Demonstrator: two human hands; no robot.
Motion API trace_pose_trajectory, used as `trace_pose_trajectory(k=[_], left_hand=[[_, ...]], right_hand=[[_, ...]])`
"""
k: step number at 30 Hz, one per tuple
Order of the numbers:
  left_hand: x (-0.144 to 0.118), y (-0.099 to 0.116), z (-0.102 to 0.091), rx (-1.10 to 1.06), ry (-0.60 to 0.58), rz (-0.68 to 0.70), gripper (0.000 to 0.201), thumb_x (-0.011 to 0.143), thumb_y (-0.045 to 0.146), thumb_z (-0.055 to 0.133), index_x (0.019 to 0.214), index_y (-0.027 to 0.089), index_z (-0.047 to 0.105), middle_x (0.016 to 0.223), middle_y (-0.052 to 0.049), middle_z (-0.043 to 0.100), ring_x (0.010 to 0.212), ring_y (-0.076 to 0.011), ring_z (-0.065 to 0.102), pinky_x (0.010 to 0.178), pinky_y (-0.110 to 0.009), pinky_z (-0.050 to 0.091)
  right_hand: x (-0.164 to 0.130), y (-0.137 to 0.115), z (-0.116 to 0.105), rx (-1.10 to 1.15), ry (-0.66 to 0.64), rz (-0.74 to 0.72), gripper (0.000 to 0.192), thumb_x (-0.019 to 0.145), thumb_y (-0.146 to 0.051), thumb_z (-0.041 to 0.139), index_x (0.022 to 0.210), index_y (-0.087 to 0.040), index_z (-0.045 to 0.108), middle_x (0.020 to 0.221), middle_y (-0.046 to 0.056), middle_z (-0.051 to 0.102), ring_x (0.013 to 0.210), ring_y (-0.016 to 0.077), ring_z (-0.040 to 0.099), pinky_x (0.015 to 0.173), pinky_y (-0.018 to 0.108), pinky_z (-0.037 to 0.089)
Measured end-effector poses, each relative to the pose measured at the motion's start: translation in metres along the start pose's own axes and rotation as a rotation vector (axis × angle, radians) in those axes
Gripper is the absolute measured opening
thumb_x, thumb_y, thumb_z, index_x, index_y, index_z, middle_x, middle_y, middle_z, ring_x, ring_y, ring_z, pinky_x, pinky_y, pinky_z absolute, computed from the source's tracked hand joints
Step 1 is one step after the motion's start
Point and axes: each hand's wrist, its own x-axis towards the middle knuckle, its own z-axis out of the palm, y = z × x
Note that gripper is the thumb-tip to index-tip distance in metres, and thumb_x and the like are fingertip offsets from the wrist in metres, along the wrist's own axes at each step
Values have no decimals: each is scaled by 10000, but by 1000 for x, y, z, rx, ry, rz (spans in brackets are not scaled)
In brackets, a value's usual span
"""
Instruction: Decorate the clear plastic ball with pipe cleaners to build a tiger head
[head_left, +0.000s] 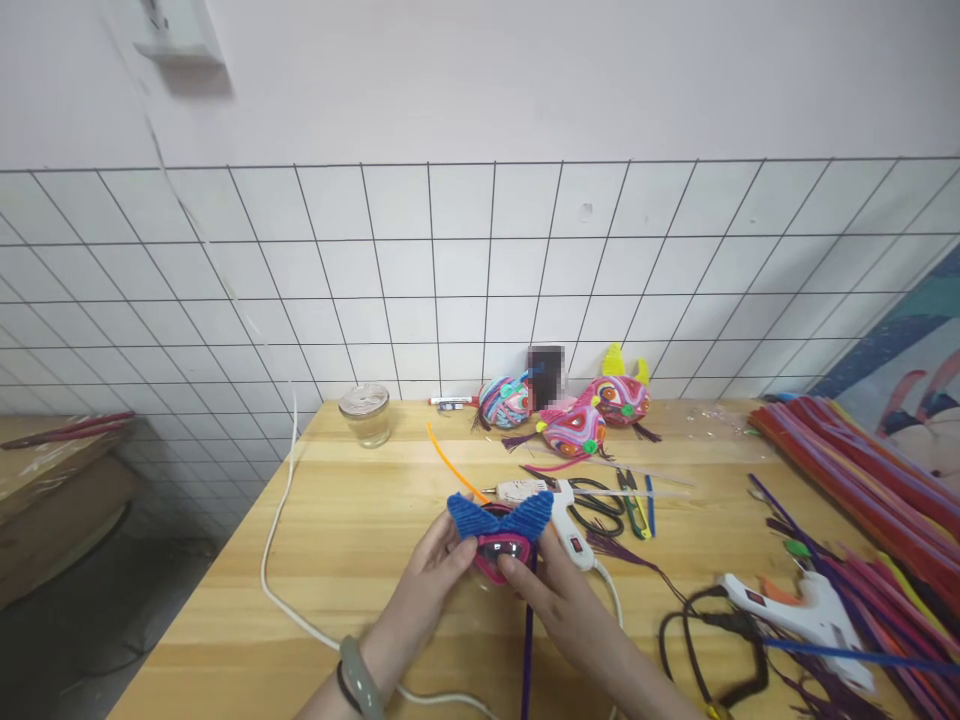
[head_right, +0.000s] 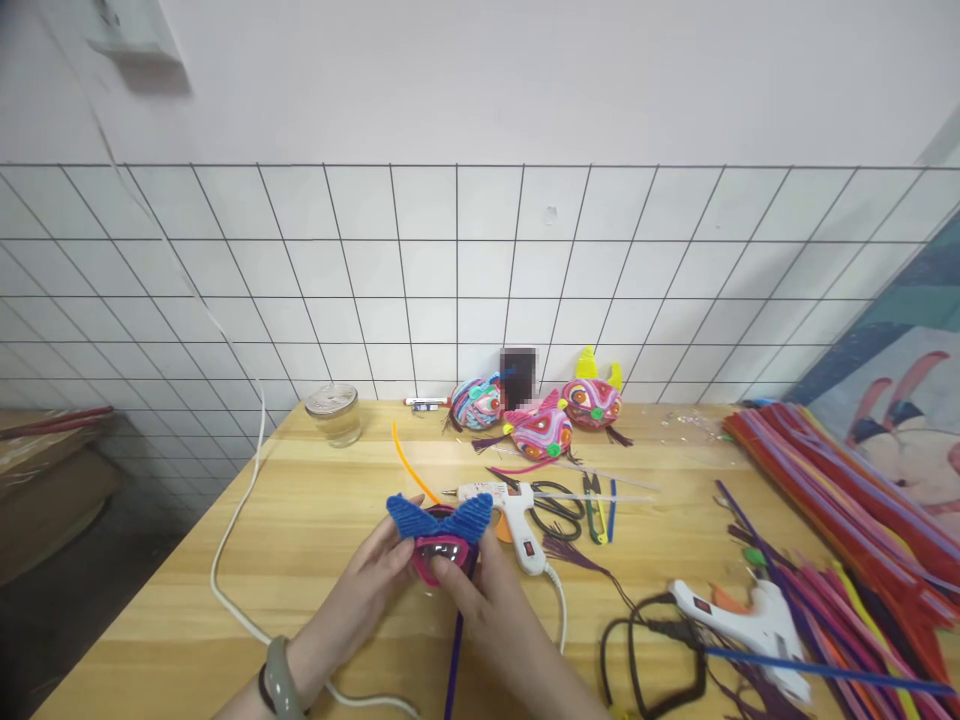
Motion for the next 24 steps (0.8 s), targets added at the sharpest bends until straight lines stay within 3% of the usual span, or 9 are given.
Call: trace_pose_trajectory(k=[6,11,17,24], left_hand=[[0,0,2,-43,52,-74,330,717,275,730,1039,209,698,1140,-106,701,1124,-295,584,990,-437,412],[1,-3,0,-5,69,-54,404,693,314,748,1079,210,687,1167,-119,688,1197,-316,529,1012,-460,395],[2,-7,-3,-22,46,-32,477,645,429,764,1062,206,697,1164,-122,689,1146,-312,570,1026,-459,383],[2,-9,-5,19,78,-56,414,687,271,757,1090,220,676,1136,-102,703,1100,-283,603,988,-424,423]], right_hand=[[-2,3,3,17,-11,10,352,874,-372,557,1191,-227,511,1245,67,596,1198,218,507,1038,354,369],[-4,3,3,16,-11,33,316,874,-341,565,1167,-231,525,1219,64,609,1177,228,521,1027,370,377],[-3,3,4,61,-19,27,326,879,-319,563,1190,-235,508,1229,66,596,1181,228,513,1028,384,370],[-8,7,8,3,-19,44,339,860,-333,588,1169,-208,524,1124,79,611,1114,249,536,985,400,401]])
